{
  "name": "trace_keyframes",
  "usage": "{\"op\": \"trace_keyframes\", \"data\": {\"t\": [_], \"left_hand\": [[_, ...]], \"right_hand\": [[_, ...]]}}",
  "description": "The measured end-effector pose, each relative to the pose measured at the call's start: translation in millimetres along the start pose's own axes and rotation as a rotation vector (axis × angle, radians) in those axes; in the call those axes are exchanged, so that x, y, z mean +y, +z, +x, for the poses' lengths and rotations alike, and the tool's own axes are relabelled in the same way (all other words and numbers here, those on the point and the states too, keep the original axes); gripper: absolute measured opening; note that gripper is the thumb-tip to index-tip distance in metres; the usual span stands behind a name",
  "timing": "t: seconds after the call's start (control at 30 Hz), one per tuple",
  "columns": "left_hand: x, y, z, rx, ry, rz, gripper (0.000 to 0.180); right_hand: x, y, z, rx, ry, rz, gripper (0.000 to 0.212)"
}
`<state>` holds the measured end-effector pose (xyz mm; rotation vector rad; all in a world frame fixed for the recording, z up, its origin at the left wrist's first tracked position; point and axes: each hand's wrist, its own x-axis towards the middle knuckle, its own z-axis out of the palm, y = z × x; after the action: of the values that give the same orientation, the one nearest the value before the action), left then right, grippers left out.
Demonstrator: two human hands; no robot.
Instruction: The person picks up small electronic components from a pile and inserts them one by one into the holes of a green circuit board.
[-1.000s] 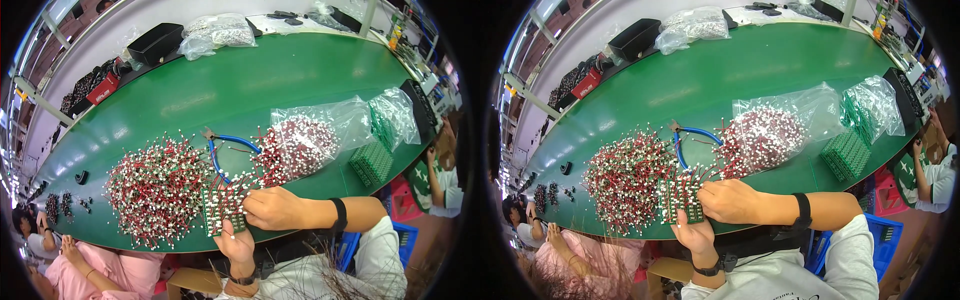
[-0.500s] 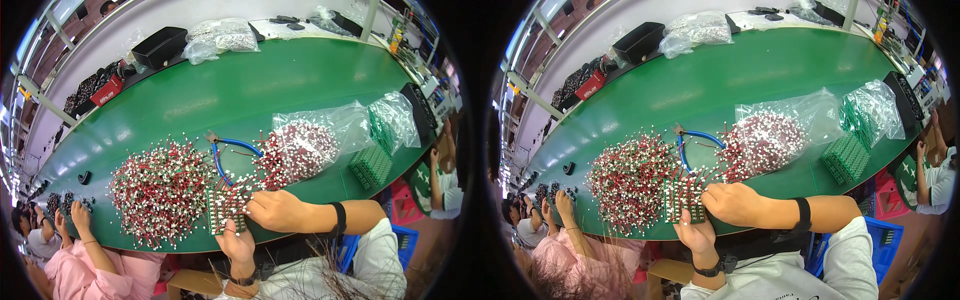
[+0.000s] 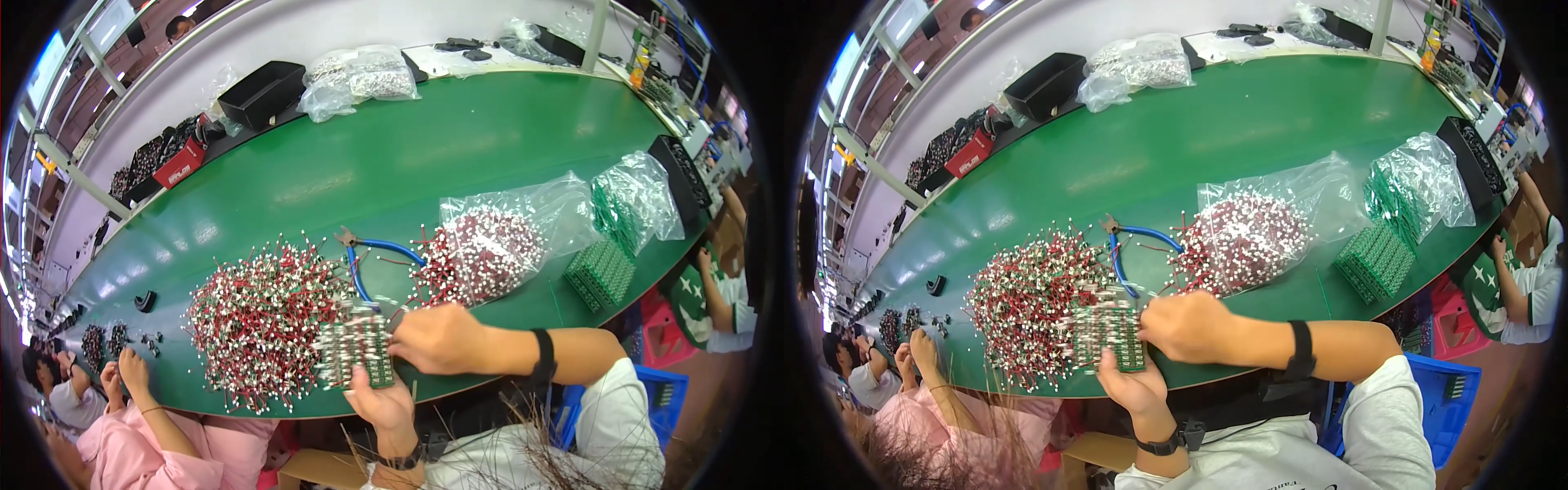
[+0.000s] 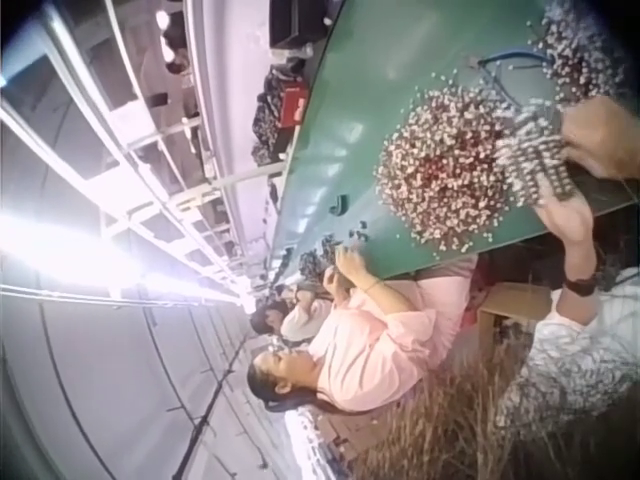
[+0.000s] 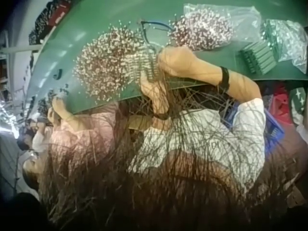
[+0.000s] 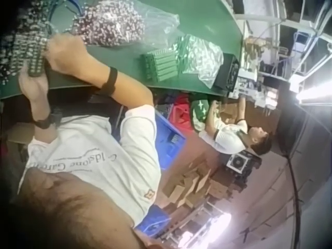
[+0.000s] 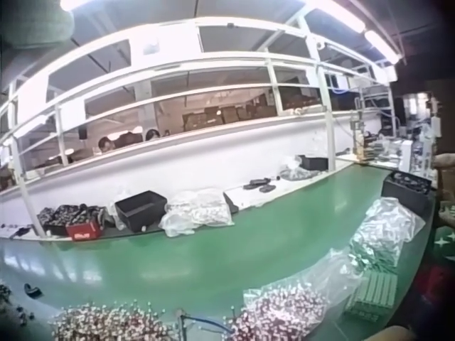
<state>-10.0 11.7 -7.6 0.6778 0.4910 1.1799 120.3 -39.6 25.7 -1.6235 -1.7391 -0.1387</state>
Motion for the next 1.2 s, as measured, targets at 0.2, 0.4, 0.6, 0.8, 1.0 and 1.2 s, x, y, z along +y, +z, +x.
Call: {"op": "trace_keyframes", "data": {"t": [0.2, 0.4, 0.6, 0.8, 1.0, 1.2], "left_hand": [[-2, -3, 0, 0.031, 0.072, -0.056, 0.053], [-3, -3, -3, 0.086, 0.040, -0.057, 0.053], [1, -6, -2, 0.069, 0.016, -0.105, 0.053], [-3, -2, -4, 0.065, -0.018, -0.101, 0.051], [-9, -4, -10, 0.045, -0.015, 0.023, 0.049], [-6, -8, -12, 0.070, -0.129, -0.019, 0.051]], "right_hand": [[31, -12, 15, 0.034, 0.163, 0.017, 0.016], [31, 6, 14, -0.108, 0.119, -0.035, 0.017], [24, -13, 6, -0.073, 0.124, 0.244, 0.014], [-1, -39, 7, -0.088, 0.211, 0.498, 0.012], [-10, -25, 0, -0.114, 0.163, 0.509, 0.013], [-20, -26, -4, -0.143, 0.085, 0.588, 0.019]]}}
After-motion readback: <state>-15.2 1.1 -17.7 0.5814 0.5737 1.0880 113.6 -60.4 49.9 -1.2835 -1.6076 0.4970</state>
